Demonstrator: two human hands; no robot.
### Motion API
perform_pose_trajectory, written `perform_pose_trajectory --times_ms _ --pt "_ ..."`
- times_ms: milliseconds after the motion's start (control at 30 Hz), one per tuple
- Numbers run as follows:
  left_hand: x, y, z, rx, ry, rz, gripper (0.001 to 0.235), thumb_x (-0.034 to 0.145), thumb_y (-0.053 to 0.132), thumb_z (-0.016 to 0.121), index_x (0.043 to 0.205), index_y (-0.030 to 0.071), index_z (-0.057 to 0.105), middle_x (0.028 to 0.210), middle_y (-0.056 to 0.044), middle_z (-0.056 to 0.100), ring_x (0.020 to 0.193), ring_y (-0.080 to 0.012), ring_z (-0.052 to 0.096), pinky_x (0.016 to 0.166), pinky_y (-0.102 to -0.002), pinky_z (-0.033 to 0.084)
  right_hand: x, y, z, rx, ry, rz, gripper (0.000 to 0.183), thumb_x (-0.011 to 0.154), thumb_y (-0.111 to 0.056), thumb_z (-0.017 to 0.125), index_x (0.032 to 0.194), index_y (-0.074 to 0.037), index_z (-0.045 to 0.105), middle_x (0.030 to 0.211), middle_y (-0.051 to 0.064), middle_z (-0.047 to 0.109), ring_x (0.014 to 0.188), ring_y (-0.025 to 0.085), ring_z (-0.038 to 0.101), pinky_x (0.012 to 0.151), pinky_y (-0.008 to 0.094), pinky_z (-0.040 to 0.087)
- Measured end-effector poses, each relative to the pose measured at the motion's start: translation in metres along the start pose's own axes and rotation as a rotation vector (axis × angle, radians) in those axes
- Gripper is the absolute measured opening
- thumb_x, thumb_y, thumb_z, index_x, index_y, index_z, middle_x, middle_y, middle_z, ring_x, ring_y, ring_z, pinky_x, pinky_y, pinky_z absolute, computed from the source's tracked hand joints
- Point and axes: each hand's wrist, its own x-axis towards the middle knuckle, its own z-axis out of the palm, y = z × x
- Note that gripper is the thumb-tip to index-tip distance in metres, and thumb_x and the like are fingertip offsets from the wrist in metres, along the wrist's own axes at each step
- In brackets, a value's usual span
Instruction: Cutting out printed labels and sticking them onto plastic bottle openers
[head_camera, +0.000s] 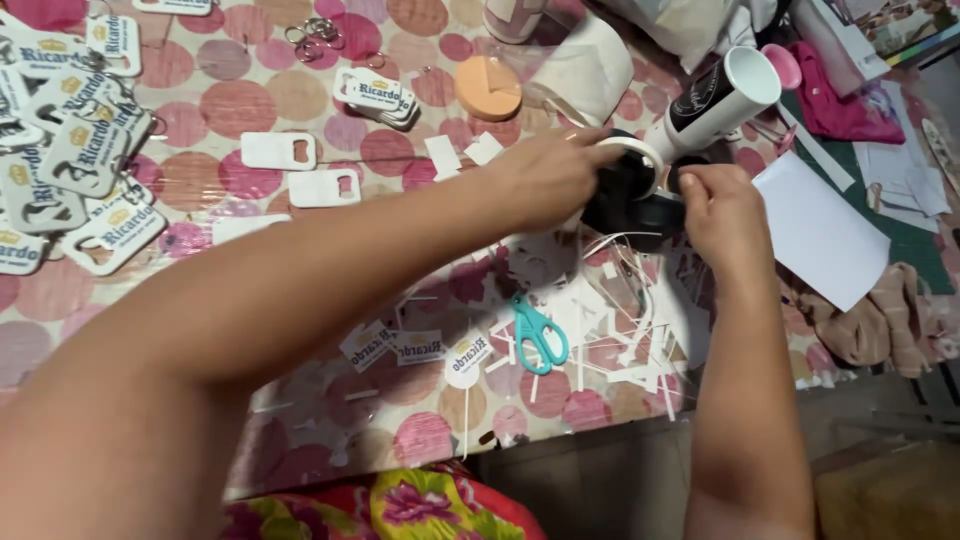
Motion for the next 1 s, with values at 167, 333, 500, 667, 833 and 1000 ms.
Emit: perform_pose_trajectory --times_ms 167,333,500,667,833,1000 --pt "0.059 0.004 0.068 0.07 -0.072 0.01 0.013 0.076 0.016 0.067 0.08 0.019 0.079 0.107 0.002 0.069 0.104 -0.0251 0.068 0.084 -0.039 0.052 0.022 -0.023 -0.019 -0.091 -0.289 0.141 0.027 0.104 -0.039 0.061 0.101 -0.022 0.082 0.089 0.017 0.076 0.101 0.047 0.069 0.089 0.058 0.055" --pt "0.09 -0.001 0.123 0.089 -0.078 0.004 0.023 0.076 0.013 0.057 0.067 0.022 0.075 0.075 0.004 0.072 0.076 -0.0221 0.074 0.058 -0.042 0.055 0.03 -0.018 -0.027 -0.057 -0.435 0.145 0.032 0.099 -0.038 0.06 0.1 -0.014 0.082 0.106 0.024 0.075 0.114 0.051 0.063 0.1 0.059 0.049" --pt "0.105 0.0 0.123 -0.119 -0.604 -0.086 0.03 0.098 0.03 0.051 0.108 0.023 0.079 0.109 -0.004 0.075 0.102 -0.0289 0.072 0.091 -0.051 0.052 0.044 0.025 -0.006 0.137 -0.535 0.057 0.027 0.1 -0.029 0.069 0.085 -0.008 0.077 0.078 0.0 0.068 0.077 0.012 0.054 0.071 0.032 0.04" --pt "0.098 -0.01 0.135 -0.065 -0.572 -0.152 0.027 0.096 0.035 0.052 0.104 0.031 0.078 0.106 0.004 0.076 0.103 -0.0208 0.072 0.082 -0.04 0.055 0.042 0.047 -0.027 0.261 -0.458 0.084 0.023 0.104 -0.021 0.068 0.094 -0.001 0.077 0.089 0.008 0.07 0.084 0.018 0.057 0.078 0.034 0.041" --pt "0.091 -0.003 0.115 -0.024 -0.484 -0.182 0.025 0.093 0.033 0.054 0.1 0.03 0.078 0.102 0.004 0.075 0.1 -0.0212 0.071 0.078 -0.04 0.054 0.037 0.102 -0.025 0.211 -0.349 0.115 0.027 0.108 -0.028 0.07 0.092 -0.008 0.077 0.084 0.006 0.07 0.083 0.018 0.056 0.078 0.032 0.036" --pt "0.093 0.016 0.06 -0.022 -0.372 -0.171 0.022 0.09 0.031 0.056 0.095 0.029 0.078 0.099 0.005 0.074 0.097 -0.0216 0.071 0.075 -0.04 0.054 0.022 0.127 -0.018 0.22 -0.389 0.23 0.028 0.103 -0.028 0.075 0.092 -0.003 0.079 0.076 0.009 0.069 0.073 0.02 0.055 0.07 0.032 0.038"
